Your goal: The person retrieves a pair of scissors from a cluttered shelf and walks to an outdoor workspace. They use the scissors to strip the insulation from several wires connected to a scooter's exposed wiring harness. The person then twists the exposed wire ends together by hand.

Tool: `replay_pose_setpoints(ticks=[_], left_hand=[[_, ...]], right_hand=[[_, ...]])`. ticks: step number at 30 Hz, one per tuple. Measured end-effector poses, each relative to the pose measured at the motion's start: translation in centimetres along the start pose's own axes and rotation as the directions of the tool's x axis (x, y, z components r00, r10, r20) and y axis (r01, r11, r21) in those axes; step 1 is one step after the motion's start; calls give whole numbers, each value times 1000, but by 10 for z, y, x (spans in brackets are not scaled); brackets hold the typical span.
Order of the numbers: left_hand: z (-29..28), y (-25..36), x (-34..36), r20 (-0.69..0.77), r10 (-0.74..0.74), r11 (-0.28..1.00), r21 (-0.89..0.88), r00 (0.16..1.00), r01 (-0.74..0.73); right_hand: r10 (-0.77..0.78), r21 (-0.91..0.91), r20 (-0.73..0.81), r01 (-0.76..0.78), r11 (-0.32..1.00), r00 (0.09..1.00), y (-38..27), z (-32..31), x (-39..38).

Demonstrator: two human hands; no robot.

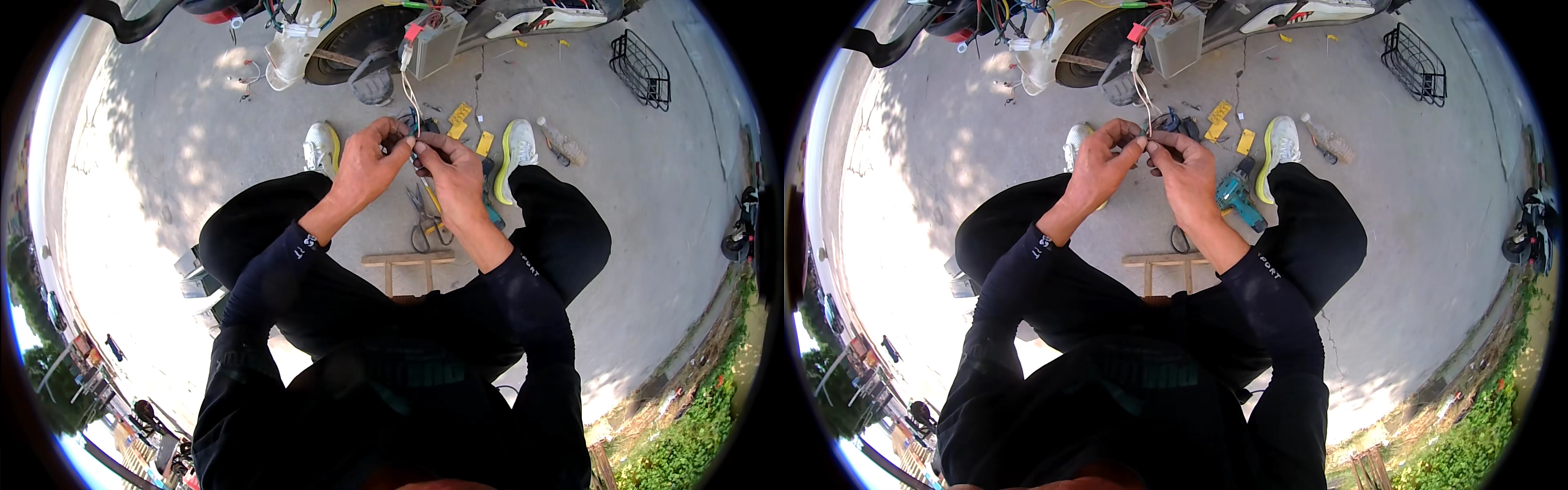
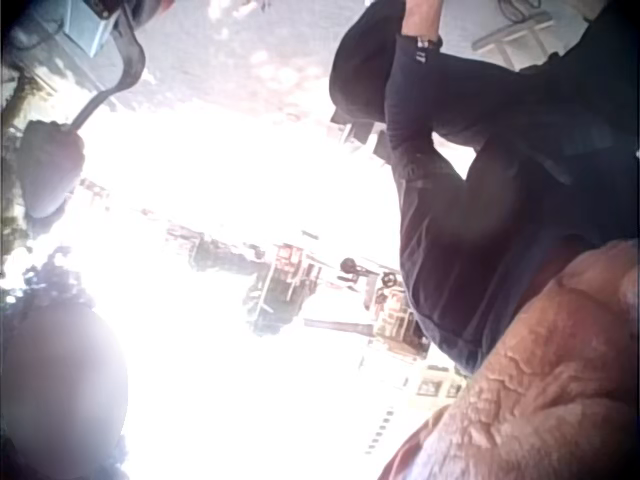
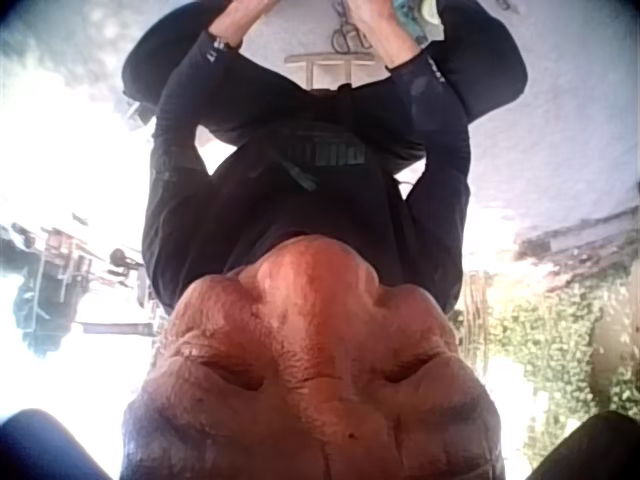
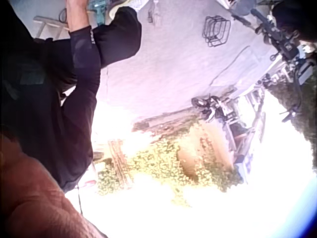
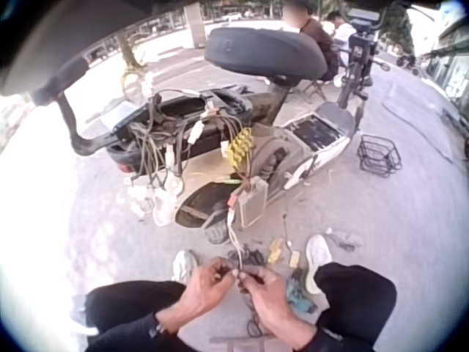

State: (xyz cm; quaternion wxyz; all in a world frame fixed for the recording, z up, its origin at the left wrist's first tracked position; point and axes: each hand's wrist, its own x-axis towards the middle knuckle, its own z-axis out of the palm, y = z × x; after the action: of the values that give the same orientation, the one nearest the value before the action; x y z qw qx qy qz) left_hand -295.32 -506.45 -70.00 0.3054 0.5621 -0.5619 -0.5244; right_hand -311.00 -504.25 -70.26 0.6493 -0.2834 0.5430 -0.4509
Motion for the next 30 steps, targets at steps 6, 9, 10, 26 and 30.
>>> replay_pose_setpoints(ticks=[6, 9, 10, 26, 30], left_hand=[[1, -2, 0, -2, 9, 1000, -11, 1000, -9], [4, -5, 1, -54, 46, 999, -26, 998, -47], [5, -5, 1, -80, 63, 997, -32, 995, -66], [1, 9, 5, 184, -98, 829, -529, 978, 183], [-1, 11, 6, 201, -27, 887, -447, 979, 116]], right_hand=[[-49, -46, -9, 48, 998, 999, 0, 1, -2], [-100, -95, -7, 99, 991, 995, -1, 1, -3], [-121, -117, -5, 119, 986, 993, -1, 1, -3], [3, -283, 115, 30, 959, 993, -38, -20, 5], [248, -91, 165, -236, 967, 954, -45, -34, 10]])
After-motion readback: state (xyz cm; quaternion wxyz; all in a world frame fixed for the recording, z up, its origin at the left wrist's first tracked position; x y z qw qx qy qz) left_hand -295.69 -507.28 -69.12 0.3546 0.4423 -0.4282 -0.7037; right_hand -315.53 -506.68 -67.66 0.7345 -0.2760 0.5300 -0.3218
